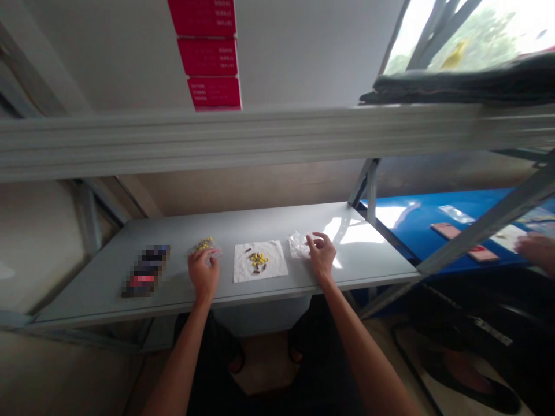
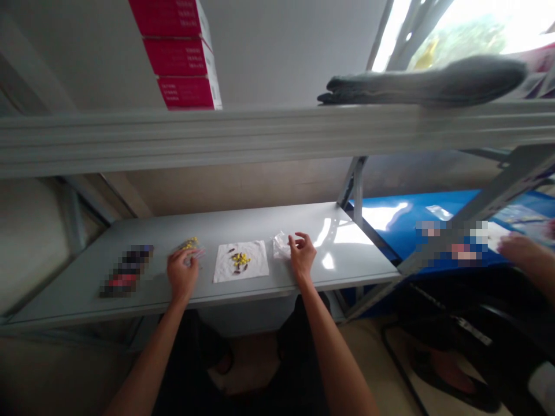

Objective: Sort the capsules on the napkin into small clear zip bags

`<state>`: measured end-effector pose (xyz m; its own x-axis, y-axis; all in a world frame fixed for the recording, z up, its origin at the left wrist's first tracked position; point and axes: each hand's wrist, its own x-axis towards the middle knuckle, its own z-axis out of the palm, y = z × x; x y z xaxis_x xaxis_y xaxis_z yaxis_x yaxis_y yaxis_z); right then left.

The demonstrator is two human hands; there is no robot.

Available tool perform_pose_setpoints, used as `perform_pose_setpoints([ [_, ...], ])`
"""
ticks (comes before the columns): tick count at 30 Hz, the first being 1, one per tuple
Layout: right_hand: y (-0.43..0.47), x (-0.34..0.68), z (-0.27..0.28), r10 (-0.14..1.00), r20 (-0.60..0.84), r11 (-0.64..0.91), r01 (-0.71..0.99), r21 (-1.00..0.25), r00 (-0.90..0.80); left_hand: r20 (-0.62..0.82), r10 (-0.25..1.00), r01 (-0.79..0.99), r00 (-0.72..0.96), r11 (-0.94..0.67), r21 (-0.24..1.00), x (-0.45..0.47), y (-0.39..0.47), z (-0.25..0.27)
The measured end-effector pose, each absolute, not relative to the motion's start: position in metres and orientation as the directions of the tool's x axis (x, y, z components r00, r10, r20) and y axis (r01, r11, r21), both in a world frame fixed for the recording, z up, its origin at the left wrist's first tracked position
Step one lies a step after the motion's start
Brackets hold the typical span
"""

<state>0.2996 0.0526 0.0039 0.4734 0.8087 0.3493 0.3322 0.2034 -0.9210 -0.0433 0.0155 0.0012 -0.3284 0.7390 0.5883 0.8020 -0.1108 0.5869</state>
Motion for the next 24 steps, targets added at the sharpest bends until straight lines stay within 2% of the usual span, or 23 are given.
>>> perform_pose_setpoints([
  [7,0.053,0.303,0.002,0.664,0.506,0.163,0.554,-0.816,0.55,0.491,0.805,0.877,-0.332,0.071,0.476,-0.061,0.017,-0.009],
  [11,0.054,0.303,-0.001,0.673,0.491,0.14,0.556,-0.819,0.553,0.467,0.824,0.896,-0.321,0.104,0.431,-0.061,0.017,-0.006],
  [17,0.056,0.305,-0.005,0.698,0.461,0.136,0.53,-0.837,0.548,0.433,0.838,0.879,-0.332,0.109,0.463,-0.069,0.016,-0.001],
  [24,0.053,0.307,-0.005,0.699,0.458,0.142,0.52,-0.842,0.55,0.45,0.827,0.898,-0.337,0.138,0.419,-0.071,0.016,0.002],
])
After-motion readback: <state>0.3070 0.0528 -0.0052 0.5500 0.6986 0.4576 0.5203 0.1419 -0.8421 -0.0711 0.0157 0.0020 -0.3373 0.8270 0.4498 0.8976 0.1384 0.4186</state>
